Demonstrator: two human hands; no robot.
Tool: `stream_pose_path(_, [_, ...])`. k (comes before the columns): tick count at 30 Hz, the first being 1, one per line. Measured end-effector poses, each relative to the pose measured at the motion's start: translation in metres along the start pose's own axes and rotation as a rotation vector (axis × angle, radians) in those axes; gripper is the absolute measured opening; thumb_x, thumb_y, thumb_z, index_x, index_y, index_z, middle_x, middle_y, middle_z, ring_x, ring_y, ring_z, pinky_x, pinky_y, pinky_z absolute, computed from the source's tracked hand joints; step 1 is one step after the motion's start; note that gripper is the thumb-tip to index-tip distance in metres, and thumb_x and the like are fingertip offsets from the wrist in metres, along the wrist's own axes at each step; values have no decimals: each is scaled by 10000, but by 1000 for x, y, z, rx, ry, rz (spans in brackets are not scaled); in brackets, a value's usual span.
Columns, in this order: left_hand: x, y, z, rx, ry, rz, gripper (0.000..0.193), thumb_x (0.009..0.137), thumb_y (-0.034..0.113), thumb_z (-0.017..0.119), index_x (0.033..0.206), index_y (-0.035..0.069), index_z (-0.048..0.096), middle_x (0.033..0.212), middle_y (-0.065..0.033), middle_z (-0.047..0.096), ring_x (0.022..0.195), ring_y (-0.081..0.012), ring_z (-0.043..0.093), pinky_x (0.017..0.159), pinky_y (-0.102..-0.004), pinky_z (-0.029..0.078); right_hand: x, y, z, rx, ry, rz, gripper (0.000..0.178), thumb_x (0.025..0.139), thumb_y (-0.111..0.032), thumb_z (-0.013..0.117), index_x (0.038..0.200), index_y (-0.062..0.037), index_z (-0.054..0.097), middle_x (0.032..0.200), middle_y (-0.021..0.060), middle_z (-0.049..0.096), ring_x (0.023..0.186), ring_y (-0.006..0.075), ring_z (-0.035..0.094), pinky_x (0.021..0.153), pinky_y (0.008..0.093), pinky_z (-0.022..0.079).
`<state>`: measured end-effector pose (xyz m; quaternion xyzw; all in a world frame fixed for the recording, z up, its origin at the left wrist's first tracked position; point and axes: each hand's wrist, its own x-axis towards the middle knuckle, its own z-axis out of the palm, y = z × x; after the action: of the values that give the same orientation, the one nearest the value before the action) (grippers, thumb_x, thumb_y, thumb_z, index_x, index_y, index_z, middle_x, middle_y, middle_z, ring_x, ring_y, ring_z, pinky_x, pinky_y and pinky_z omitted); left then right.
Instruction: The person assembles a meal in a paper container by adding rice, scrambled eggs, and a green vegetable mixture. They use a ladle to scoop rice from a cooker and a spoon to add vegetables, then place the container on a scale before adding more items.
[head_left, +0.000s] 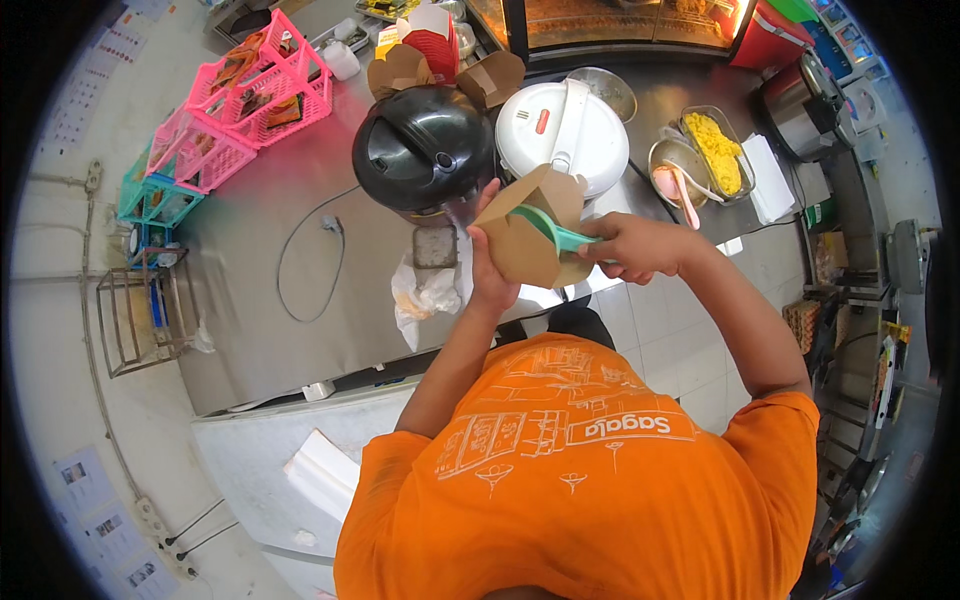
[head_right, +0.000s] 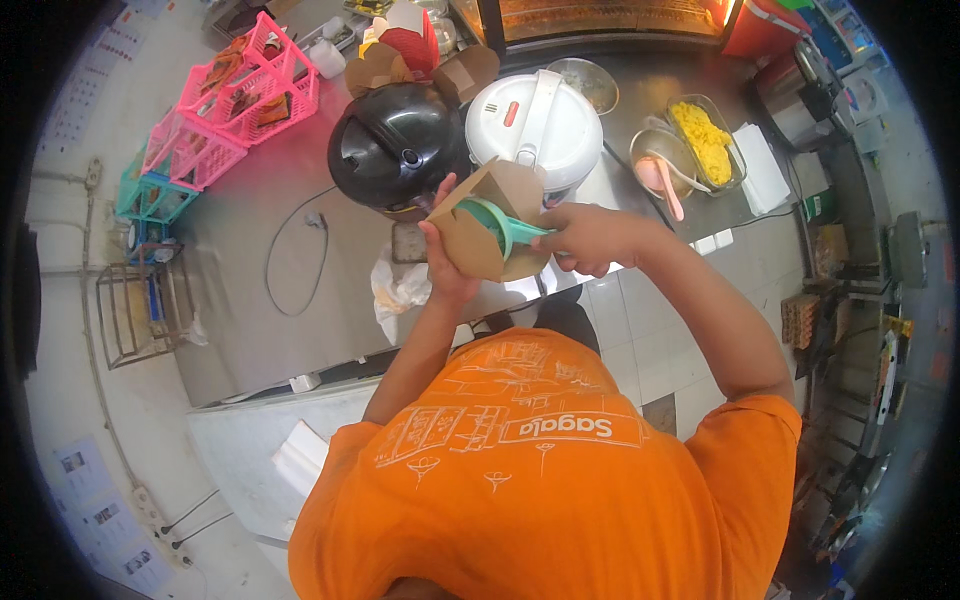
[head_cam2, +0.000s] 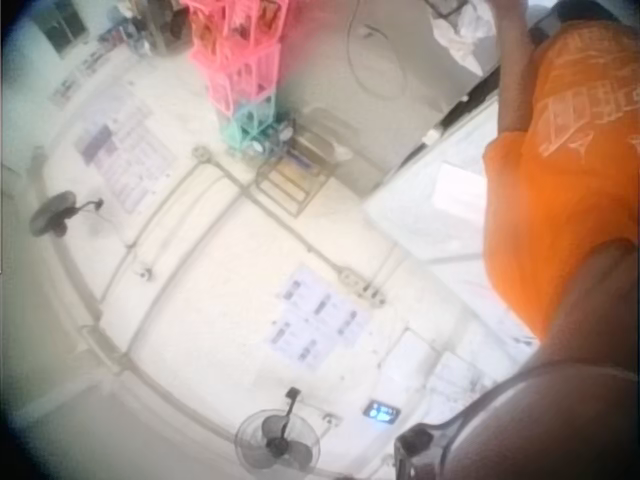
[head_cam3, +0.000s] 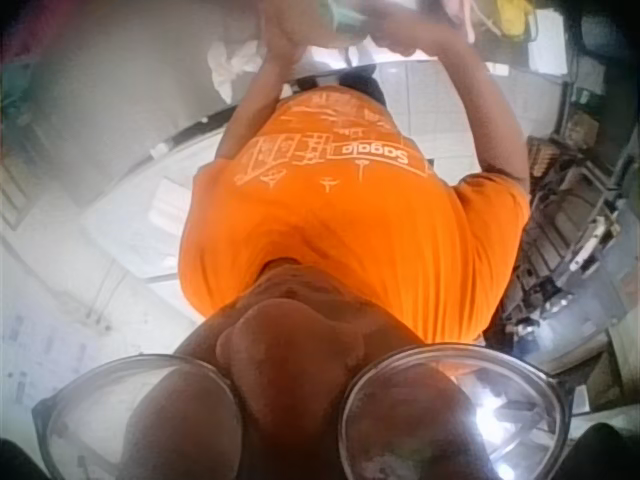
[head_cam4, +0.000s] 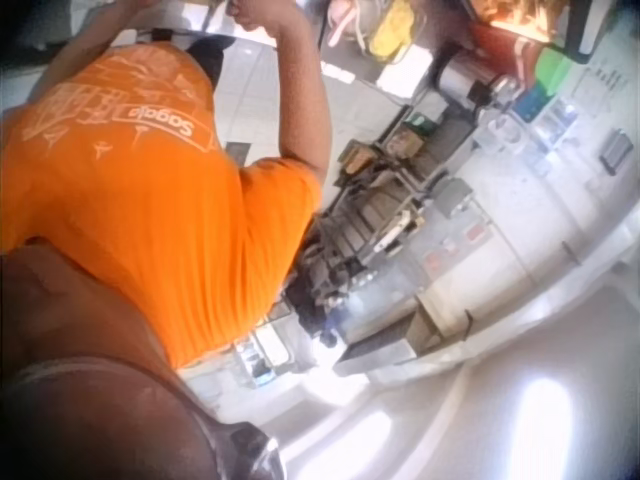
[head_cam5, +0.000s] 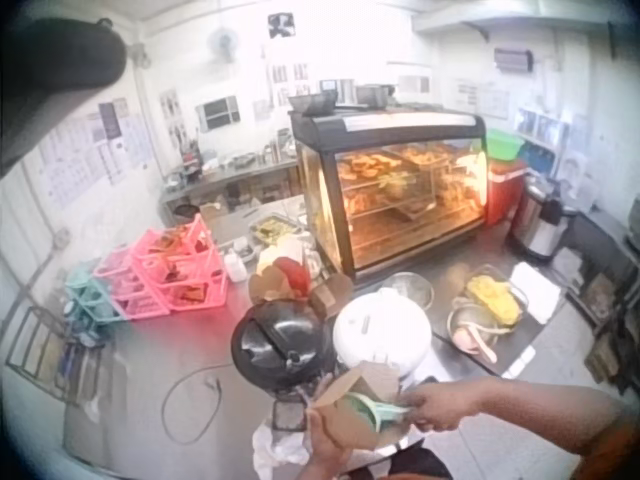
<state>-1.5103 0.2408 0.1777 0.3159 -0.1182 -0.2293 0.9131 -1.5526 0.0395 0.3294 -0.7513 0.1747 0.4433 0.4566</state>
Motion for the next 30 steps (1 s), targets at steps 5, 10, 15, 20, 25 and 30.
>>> stream_pose_path(5, [-4,-1,0,-180,66,-52,821,1001,709,383,1577,130,302,1537,-82,442,1401,-248,458,1176,-432,370,-18,16,-15,363,-107,-17,330,1012,-230,559,1272,-36,625,724,32,535,567,110,502,488,293,434])
stream_pose_path(10, [-10,8,0,-383,103,-135,780,997,706,411,1548,156,369,1526,-75,460,1406,-265,454,1167,-483,384,-32,20,28,-561,766,-555,409,989,-197,589,1367,-49,539,823,130,663,600,286,644,561,425,513])
stream_pose_path(15, [-10,1,-11,-505,101,-161,761,990,718,408,1525,176,419,1505,-80,488,1385,-282,482,1147,-513,413,-52,-1,48,-604,1014,-542,448,967,-142,590,1399,-82,487,913,166,702,699,380,689,609,480,537])
stream_pose_path(20, [-5,9,3,-382,5,-139,787,995,700,425,1550,144,383,1512,-91,475,1381,-284,483,1148,-483,414,-58,-7,56,-736,849,-376,427,947,-109,596,1353,-33,488,854,201,695,730,395,695,629,492,541])
stream_pose_path(25, [1,12,21,-130,-1,-64,855,980,721,435,1580,123,323,1499,-91,469,1351,-250,497,1125,-428,434,-31,3,64,-718,679,-271,433,900,-103,615,1288,58,510,865,245,682,695,373,697,591,475,550])
stream_pose_path(30, [-1,1,13,0,-18,-73,871,982,722,423,1586,107,296,1451,-78,508,1301,-213,532,1100,-405,454,1,49,40,-324,463,-475,303,971,-180,595,1219,-7,599,825,244,647,569,318,634,493,439,478])
